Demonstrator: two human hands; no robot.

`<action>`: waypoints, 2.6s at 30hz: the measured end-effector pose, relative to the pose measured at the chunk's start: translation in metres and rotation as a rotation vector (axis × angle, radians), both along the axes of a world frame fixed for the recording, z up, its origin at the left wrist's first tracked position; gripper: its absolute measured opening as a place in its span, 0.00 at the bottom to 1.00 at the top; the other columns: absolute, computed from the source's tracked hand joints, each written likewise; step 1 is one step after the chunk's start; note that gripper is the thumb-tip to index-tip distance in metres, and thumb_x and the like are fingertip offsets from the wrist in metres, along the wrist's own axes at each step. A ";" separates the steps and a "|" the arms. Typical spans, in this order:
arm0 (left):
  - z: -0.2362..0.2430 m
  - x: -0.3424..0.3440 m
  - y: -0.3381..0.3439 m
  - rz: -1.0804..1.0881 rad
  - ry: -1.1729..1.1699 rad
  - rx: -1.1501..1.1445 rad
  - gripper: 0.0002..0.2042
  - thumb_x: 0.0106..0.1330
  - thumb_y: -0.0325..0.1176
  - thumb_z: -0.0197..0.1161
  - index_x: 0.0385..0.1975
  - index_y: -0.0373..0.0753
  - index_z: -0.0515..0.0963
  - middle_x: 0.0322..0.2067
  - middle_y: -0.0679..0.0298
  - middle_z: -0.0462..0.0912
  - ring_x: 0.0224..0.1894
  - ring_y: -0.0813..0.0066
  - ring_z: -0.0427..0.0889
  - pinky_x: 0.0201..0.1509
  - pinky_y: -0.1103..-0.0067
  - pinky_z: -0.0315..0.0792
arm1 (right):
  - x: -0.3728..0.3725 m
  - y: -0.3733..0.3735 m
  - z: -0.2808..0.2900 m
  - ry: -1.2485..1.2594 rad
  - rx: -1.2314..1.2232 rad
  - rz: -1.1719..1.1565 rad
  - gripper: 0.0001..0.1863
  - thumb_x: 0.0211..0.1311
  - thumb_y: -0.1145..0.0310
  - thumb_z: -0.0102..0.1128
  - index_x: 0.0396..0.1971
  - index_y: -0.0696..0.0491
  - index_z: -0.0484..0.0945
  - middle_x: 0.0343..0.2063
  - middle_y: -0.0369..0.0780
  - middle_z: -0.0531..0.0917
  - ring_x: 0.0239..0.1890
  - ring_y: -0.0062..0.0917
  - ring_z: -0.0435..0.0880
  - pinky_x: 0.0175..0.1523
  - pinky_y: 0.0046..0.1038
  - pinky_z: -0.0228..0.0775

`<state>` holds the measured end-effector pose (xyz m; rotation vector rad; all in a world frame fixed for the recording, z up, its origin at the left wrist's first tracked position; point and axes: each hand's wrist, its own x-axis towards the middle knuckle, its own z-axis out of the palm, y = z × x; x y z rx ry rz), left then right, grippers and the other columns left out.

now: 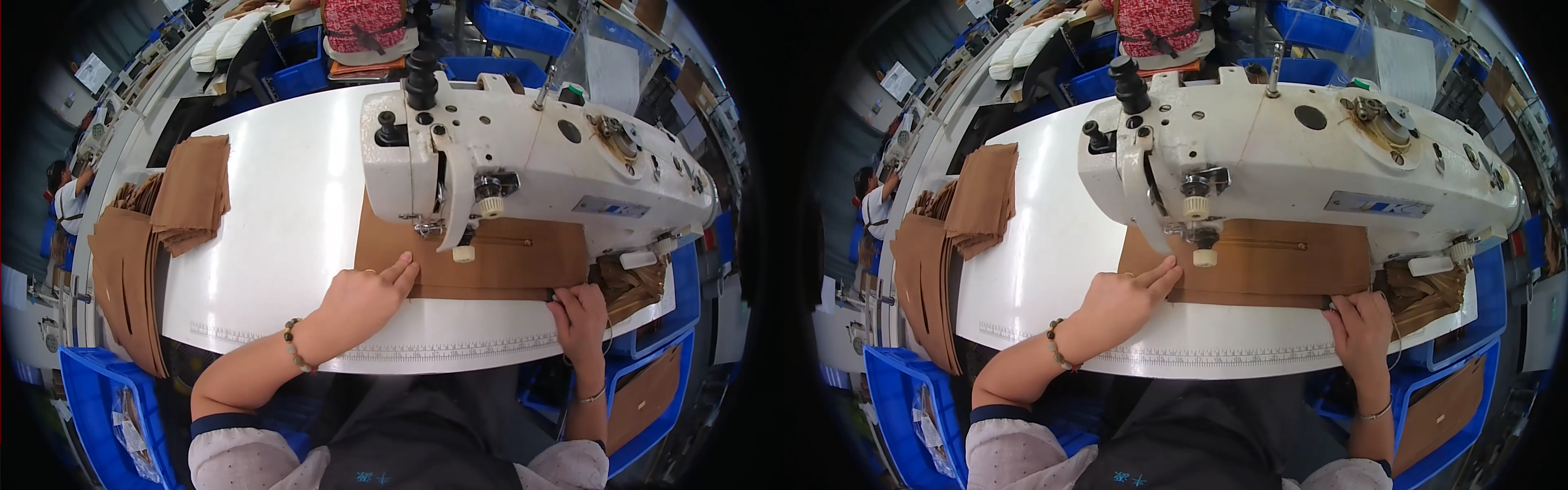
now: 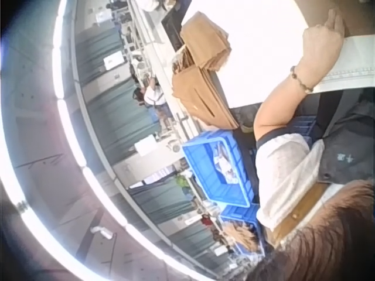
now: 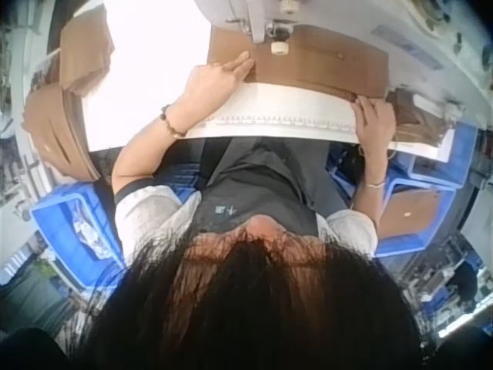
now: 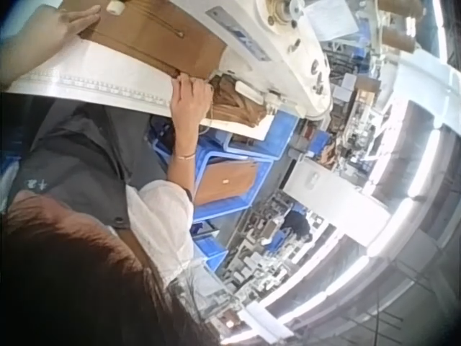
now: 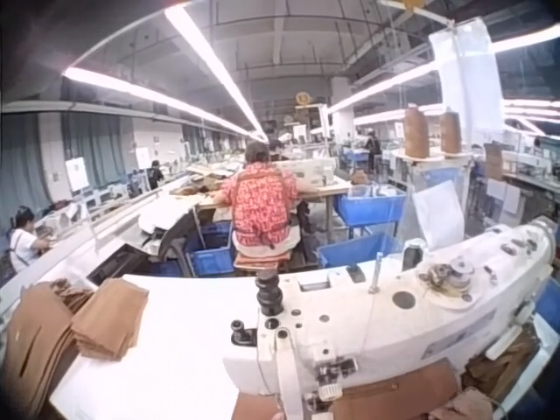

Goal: Sewing a zipper onto a piece of brown leather or heavy fabric using an industrial sewing machine.

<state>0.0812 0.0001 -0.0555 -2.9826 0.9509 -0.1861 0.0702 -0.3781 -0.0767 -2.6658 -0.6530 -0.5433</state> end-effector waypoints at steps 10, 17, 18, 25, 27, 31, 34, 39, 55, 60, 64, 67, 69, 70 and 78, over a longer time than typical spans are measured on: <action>-0.005 0.002 -0.026 -0.024 -0.150 0.057 0.19 0.57 0.29 0.62 0.50 0.34 0.84 0.47 0.57 0.89 0.21 0.76 0.83 0.21 0.81 0.76 | -0.008 -0.056 0.019 -0.193 -0.057 -0.225 0.10 0.61 0.75 0.69 0.41 0.61 0.85 0.35 0.45 0.81 0.40 0.39 0.81 0.47 0.35 0.72; -0.017 0.014 -0.071 -0.055 -0.361 0.010 0.21 0.57 0.28 0.62 0.51 0.28 0.82 0.27 0.62 0.80 0.40 0.62 0.89 0.37 0.74 0.81 | 0.165 -0.274 0.147 -0.476 0.355 -0.605 0.24 0.78 0.53 0.57 0.57 0.59 0.83 0.52 0.41 0.85 0.47 0.24 0.84 0.54 0.28 0.75; -0.020 0.016 -0.072 -0.052 -0.396 -0.042 0.21 0.57 0.28 0.62 0.52 0.27 0.82 0.29 0.58 0.82 0.42 0.60 0.88 0.39 0.73 0.81 | 0.185 -0.310 0.152 -0.518 0.283 -0.566 0.24 0.78 0.53 0.57 0.57 0.59 0.83 0.52 0.41 0.85 0.47 0.24 0.84 0.54 0.28 0.75; -0.035 0.019 -0.072 -0.018 -0.393 -0.001 0.22 0.59 0.28 0.60 0.54 0.26 0.81 0.45 0.41 0.86 0.48 0.54 0.89 0.35 0.74 0.81 | 0.168 -0.388 0.039 -0.254 1.223 -0.324 0.29 0.78 0.51 0.56 0.64 0.60 0.76 0.60 0.41 0.81 0.59 0.27 0.80 0.65 0.30 0.70; -0.037 0.021 -0.074 0.000 -0.364 -0.019 0.22 0.59 0.27 0.60 0.54 0.26 0.81 0.46 0.39 0.86 0.43 0.58 0.90 0.31 0.75 0.79 | 0.148 -0.372 -0.005 -0.331 1.033 -0.574 0.28 0.80 0.52 0.53 0.64 0.61 0.76 0.60 0.42 0.80 0.59 0.27 0.80 0.64 0.31 0.71; -0.037 0.025 -0.071 -0.026 -0.430 -0.071 0.22 0.57 0.27 0.61 0.54 0.27 0.82 0.41 0.41 0.87 0.34 0.66 0.88 0.28 0.78 0.77 | 0.146 -0.363 0.023 -0.179 1.190 -0.570 0.28 0.79 0.50 0.54 0.62 0.60 0.77 0.58 0.41 0.81 0.58 0.26 0.81 0.63 0.28 0.72; -0.032 0.026 -0.070 -0.068 -0.430 -0.042 0.23 0.56 0.26 0.62 0.54 0.30 0.82 0.32 0.49 0.86 0.26 0.72 0.83 0.23 0.78 0.74 | 0.168 -0.365 0.092 0.044 1.147 -0.379 0.27 0.77 0.49 0.57 0.58 0.60 0.81 0.53 0.40 0.84 0.52 0.24 0.83 0.59 0.27 0.73; -0.026 0.030 -0.069 -0.057 -0.378 -0.073 0.23 0.56 0.26 0.64 0.55 0.34 0.83 0.19 0.63 0.79 0.19 0.73 0.80 0.17 0.76 0.71 | 0.175 -0.349 0.042 -0.159 1.309 -0.398 0.26 0.78 0.50 0.56 0.56 0.60 0.82 0.51 0.39 0.84 0.51 0.24 0.82 0.59 0.27 0.72; -0.007 0.029 -0.063 -0.113 -0.315 -0.116 0.19 0.58 0.27 0.63 0.51 0.33 0.81 0.20 0.63 0.81 0.21 0.72 0.83 0.22 0.78 0.76 | 0.015 -0.003 0.089 -0.124 0.080 0.440 0.05 0.66 0.74 0.61 0.39 0.58 0.82 0.36 0.45 0.86 0.40 0.40 0.87 0.46 0.37 0.81; 0.011 0.014 -0.064 -0.154 -0.286 -0.297 0.23 0.57 0.28 0.62 0.55 0.31 0.80 0.34 0.59 0.87 0.26 0.73 0.85 0.28 0.77 0.79 | 0.036 0.104 0.039 0.235 -0.379 0.606 0.17 0.65 0.60 0.65 0.46 0.56 0.83 0.44 0.45 0.86 0.47 0.39 0.87 0.52 0.38 0.79; 0.005 0.014 -0.056 -0.150 -0.358 -0.251 0.24 0.57 0.28 0.62 0.56 0.31 0.80 0.41 0.56 0.87 0.31 0.73 0.86 0.32 0.76 0.81 | 0.084 0.091 0.025 0.157 -0.642 0.336 0.18 0.65 0.59 0.65 0.48 0.56 0.84 0.43 0.45 0.86 0.49 0.39 0.86 0.55 0.39 0.77; -0.007 0.014 -0.045 -0.184 -0.357 -0.289 0.24 0.57 0.27 0.61 0.56 0.30 0.80 0.48 0.52 0.86 0.36 0.70 0.87 0.38 0.77 0.82 | 0.092 0.076 0.024 -0.004 -0.271 0.347 0.19 0.64 0.59 0.67 0.48 0.55 0.84 0.43 0.45 0.86 0.49 0.39 0.86 0.55 0.40 0.77; -0.014 0.013 -0.036 -0.137 -0.298 -0.154 0.24 0.57 0.27 0.61 0.56 0.30 0.80 0.54 0.49 0.84 0.41 0.65 0.87 0.43 0.75 0.83 | 0.075 0.073 0.032 0.046 -0.188 0.327 0.19 0.63 0.59 0.67 0.49 0.54 0.84 0.42 0.45 0.86 0.49 0.39 0.86 0.56 0.40 0.77; -0.015 0.012 -0.032 -0.130 -0.309 -0.220 0.24 0.57 0.27 0.61 0.56 0.30 0.80 0.54 0.49 0.84 0.41 0.65 0.87 0.43 0.75 0.83 | 0.058 0.073 0.038 0.230 -0.292 0.256 0.19 0.63 0.59 0.68 0.49 0.54 0.84 0.42 0.45 0.86 0.49 0.39 0.86 0.56 0.40 0.77; 0.024 0.036 -0.014 -0.007 0.367 -0.257 0.16 0.65 0.27 0.60 0.50 0.29 0.82 0.40 0.46 0.86 0.42 0.54 0.88 0.45 0.67 0.82 | 0.019 0.105 0.070 0.422 0.068 0.521 0.25 0.54 0.59 0.77 0.50 0.52 0.83 0.45 0.45 0.85 0.47 0.47 0.84 0.55 0.43 0.75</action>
